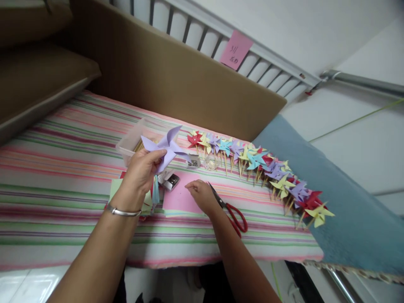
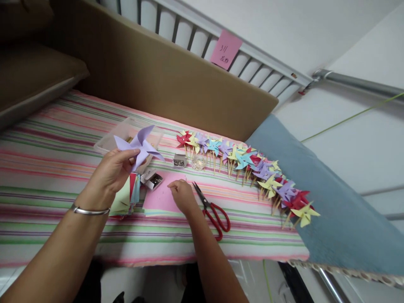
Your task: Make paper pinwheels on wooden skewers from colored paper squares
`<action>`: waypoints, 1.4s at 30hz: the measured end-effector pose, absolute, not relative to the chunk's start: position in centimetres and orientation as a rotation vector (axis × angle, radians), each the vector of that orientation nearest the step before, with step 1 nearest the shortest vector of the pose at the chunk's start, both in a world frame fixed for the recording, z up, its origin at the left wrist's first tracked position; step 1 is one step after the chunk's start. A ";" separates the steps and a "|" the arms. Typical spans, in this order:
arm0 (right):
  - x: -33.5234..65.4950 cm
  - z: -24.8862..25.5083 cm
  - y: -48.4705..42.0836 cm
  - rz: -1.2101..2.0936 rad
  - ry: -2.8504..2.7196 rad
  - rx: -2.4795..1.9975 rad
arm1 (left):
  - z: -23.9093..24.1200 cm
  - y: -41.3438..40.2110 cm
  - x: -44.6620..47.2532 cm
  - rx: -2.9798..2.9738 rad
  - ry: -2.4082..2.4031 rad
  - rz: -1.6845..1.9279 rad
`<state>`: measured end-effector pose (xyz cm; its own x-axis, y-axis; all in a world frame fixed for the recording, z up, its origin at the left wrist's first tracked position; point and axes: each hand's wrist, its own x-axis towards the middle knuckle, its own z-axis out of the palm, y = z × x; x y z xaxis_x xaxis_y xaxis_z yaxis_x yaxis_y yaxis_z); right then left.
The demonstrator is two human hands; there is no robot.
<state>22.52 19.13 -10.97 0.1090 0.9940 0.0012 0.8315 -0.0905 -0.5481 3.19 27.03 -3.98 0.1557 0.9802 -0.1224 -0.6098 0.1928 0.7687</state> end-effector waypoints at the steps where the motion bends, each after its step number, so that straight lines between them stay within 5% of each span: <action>1: 22.4 -11.4 18.9 0.514 -1.788 -1.982 | -3.9 26.9 3.4 0.651 0.711 1.254; 42: 24.9 -9.9 17.5 0.586 -1.652 -1.973 | -6.0 25.8 7.3 0.797 0.902 1.085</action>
